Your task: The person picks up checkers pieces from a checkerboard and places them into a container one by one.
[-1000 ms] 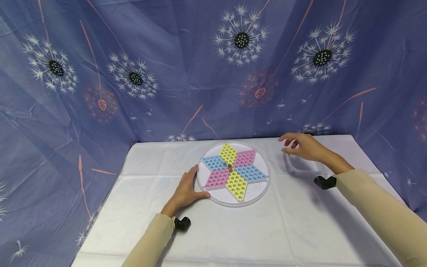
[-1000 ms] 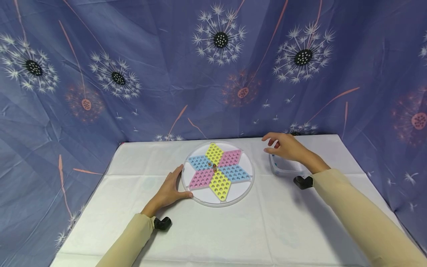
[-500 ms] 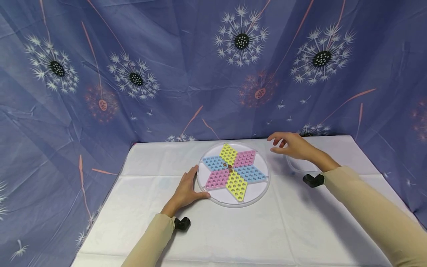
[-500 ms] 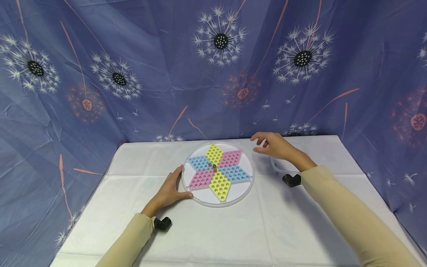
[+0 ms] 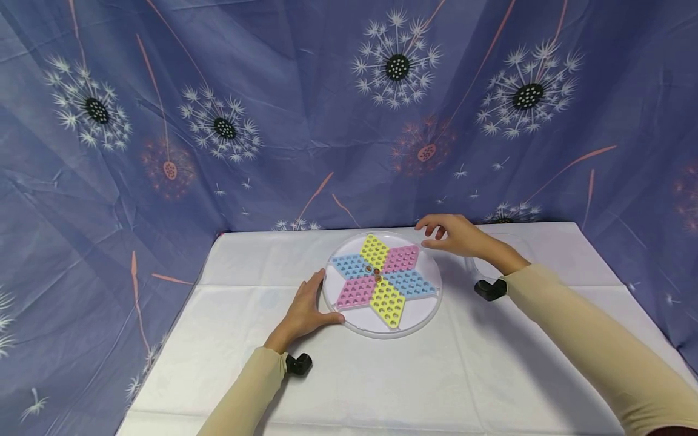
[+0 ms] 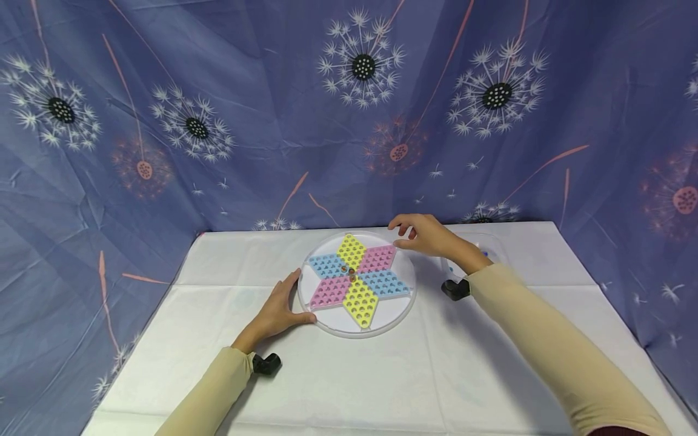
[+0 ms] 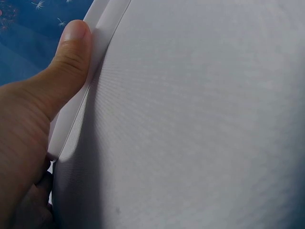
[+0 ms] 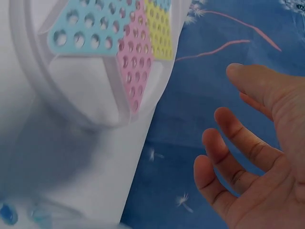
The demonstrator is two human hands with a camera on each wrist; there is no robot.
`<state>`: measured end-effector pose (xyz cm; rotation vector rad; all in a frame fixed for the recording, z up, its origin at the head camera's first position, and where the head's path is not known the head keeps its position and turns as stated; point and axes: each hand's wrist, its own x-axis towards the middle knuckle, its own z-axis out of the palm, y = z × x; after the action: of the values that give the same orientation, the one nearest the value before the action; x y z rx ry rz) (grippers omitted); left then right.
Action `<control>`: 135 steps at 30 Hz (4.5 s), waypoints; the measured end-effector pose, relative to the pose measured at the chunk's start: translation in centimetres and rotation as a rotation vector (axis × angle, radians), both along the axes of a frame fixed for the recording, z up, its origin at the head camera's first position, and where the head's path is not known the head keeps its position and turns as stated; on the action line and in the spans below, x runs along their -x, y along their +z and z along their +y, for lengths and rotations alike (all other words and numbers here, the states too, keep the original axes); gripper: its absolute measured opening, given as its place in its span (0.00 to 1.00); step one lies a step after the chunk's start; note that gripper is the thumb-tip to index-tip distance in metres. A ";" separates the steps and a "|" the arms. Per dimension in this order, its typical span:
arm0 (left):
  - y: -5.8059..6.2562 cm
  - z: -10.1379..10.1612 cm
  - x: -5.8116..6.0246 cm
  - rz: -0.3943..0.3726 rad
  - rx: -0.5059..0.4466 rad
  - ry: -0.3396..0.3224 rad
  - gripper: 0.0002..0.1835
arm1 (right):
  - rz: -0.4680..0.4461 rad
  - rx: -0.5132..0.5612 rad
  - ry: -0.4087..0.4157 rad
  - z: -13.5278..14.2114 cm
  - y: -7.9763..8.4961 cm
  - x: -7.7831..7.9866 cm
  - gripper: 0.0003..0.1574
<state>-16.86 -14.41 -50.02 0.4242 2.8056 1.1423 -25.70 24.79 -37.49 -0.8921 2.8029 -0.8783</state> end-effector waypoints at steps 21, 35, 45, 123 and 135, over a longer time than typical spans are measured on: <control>0.0 0.0 -0.3 -0.010 -0.003 0.004 0.69 | -0.086 0.031 0.043 -5.3 -1.7 0.8 0.25; -0.1 -0.1 0.0 -0.013 0.022 -0.006 0.69 | -0.103 0.051 0.099 -7.8 -4.1 1.4 0.24; -0.2 -0.1 0.1 -0.001 0.009 -0.003 0.69 | -0.116 0.019 0.122 -9.0 -6.1 1.3 0.20; 0.1 0.0 -0.1 0.001 0.008 -0.003 0.69 | 0.019 0.148 0.078 -7.9 -2.2 1.6 0.07; 0.1 0.1 -0.2 -0.006 0.002 0.007 0.68 | 0.014 0.163 0.053 -7.8 -2.3 1.5 0.07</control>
<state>-16.67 -14.32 -49.91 0.4108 2.8052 1.1400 -27.22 17.01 -39.75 -0.9925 2.7364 -1.1102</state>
